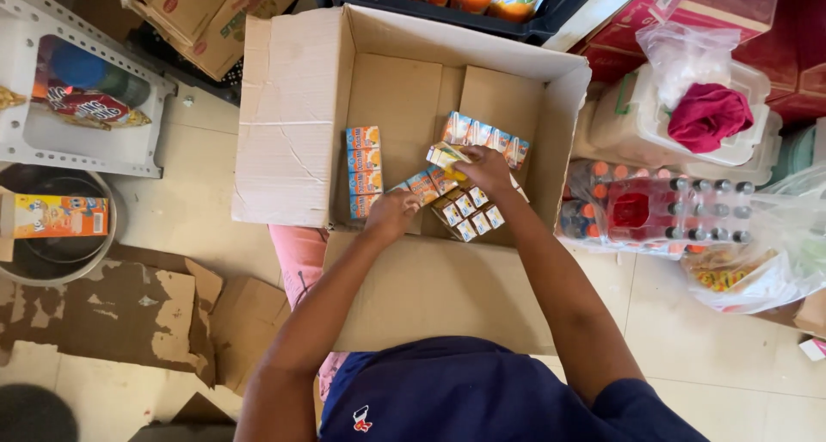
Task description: Stocking and organizing small juice boxes on a shelf from a cardboard box.
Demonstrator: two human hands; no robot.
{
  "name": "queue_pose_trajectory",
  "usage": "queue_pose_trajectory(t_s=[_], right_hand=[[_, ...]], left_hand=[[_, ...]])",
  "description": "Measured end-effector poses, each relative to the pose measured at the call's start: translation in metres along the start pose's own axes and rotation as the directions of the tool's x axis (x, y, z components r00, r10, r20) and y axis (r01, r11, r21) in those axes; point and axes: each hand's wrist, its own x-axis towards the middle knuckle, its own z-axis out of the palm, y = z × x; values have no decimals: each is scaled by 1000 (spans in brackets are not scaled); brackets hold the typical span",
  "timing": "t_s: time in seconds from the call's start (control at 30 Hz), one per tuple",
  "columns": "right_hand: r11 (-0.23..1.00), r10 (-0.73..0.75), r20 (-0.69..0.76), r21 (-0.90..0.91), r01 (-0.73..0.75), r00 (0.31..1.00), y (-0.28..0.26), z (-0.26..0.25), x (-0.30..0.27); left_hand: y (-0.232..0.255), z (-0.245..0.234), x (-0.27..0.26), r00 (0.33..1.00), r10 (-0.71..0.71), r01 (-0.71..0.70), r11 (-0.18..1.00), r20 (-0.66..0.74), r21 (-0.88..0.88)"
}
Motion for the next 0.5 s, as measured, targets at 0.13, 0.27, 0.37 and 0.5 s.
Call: queue_pose_trajectory(t_s=[0.13, 0.27, 0.37, 0.5], right_hand=[[966, -138, 38, 227, 126, 990, 20, -6, 5], [939, -108, 240, 343, 20, 965, 24, -7, 0], [868, -189, 328, 497, 1, 925, 22, -5, -5], [789, -212, 380, 610, -72, 900, 17, -2, -12]], left_hand=[[23, -18, 18, 993, 88, -81, 993, -78, 89], [59, -42, 30, 939, 323, -285, 925, -122, 250], [67, -47, 34, 902, 430, -415, 880, -19, 232], [63, -50, 36, 926, 354, -355, 935, 130, -14]])
